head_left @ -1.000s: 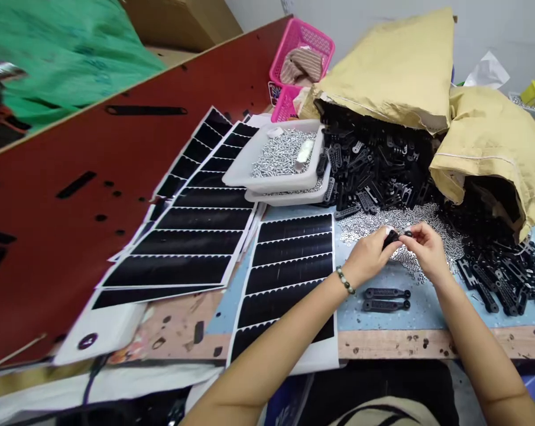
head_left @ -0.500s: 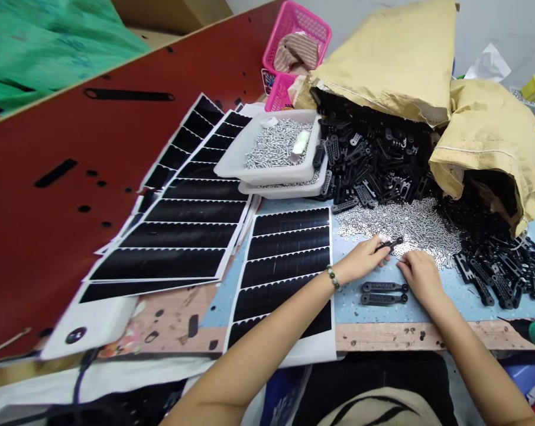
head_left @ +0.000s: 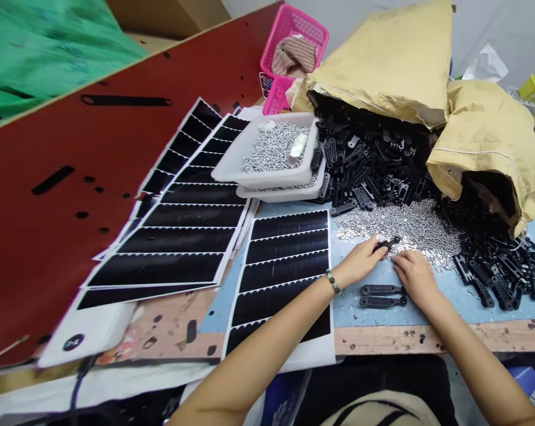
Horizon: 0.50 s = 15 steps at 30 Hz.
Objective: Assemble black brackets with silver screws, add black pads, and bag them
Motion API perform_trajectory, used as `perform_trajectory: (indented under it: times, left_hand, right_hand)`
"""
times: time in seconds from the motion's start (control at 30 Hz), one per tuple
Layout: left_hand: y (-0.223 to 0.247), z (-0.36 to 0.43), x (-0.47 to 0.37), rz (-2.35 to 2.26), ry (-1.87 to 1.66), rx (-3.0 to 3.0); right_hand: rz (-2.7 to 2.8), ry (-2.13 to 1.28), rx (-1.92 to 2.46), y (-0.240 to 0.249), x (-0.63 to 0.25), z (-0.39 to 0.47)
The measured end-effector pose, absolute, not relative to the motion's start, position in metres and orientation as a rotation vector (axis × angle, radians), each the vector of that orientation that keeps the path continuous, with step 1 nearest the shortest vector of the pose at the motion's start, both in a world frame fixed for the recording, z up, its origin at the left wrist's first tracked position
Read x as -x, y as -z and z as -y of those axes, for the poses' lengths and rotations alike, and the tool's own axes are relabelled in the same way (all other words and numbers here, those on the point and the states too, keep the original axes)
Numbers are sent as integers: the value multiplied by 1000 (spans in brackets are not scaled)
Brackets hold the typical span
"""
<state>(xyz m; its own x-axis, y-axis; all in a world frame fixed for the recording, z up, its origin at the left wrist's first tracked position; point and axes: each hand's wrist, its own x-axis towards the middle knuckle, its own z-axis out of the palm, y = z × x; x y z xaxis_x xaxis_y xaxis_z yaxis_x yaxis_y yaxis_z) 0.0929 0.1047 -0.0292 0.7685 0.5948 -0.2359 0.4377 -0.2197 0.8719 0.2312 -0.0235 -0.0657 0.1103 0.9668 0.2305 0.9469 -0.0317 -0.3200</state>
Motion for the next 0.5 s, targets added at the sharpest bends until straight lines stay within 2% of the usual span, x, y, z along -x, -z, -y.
perform_trajectory:
  times: [0.3, 0.5]
  left_hand:
    - [29, -110, -75, -683, -205, -2011]
    - [28, -107, -76, -573, -293, -2143]
  right_hand:
    - [1736, -131, 2032, 62, -241, 36]
    - [1838, -184, 1944, 57, -236, 30]
